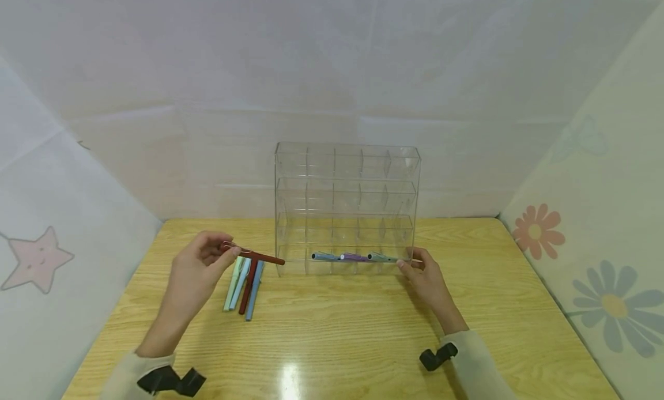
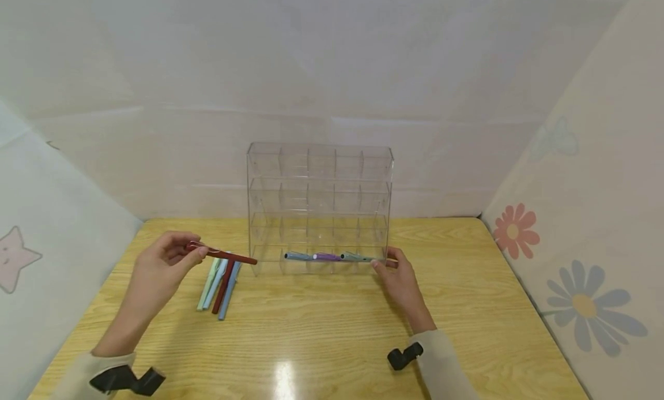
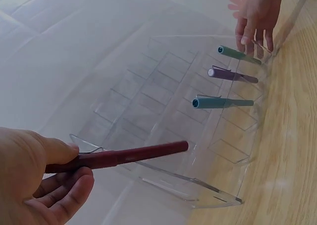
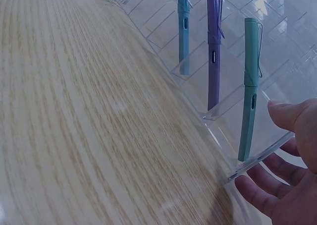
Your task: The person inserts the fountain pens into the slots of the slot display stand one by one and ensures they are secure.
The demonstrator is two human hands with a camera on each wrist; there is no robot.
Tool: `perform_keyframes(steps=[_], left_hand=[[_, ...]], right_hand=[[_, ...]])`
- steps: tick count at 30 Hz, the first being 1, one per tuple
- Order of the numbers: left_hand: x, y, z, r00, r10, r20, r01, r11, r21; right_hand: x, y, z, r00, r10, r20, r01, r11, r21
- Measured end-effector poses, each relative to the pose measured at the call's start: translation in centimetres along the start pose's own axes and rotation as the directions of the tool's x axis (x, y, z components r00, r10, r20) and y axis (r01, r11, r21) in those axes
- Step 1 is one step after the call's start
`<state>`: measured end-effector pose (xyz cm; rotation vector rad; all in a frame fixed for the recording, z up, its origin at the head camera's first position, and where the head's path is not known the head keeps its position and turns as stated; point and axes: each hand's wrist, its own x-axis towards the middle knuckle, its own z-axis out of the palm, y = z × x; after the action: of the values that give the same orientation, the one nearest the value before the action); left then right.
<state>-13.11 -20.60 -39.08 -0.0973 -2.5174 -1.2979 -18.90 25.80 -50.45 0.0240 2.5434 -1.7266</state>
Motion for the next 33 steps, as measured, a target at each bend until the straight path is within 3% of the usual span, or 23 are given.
perform_keyframes(steps=[7, 33], left_hand=[[0.2, -0.3, 0.9, 0.998, 0.058, 0.019, -0.058, 0.998, 0.014], [0.6, -0.5, 3.7, 0.997, 0.059, 0.052, -0.059, 0.998, 0.016]], right_hand=[[0.0, 0.1, 0.0, 1.000, 0.001, 0.004, -0.001, 1.000, 0.001], [0.0, 0.1, 0.0, 1.000, -0.016, 0.000, 0.016, 1.000, -0.014]])
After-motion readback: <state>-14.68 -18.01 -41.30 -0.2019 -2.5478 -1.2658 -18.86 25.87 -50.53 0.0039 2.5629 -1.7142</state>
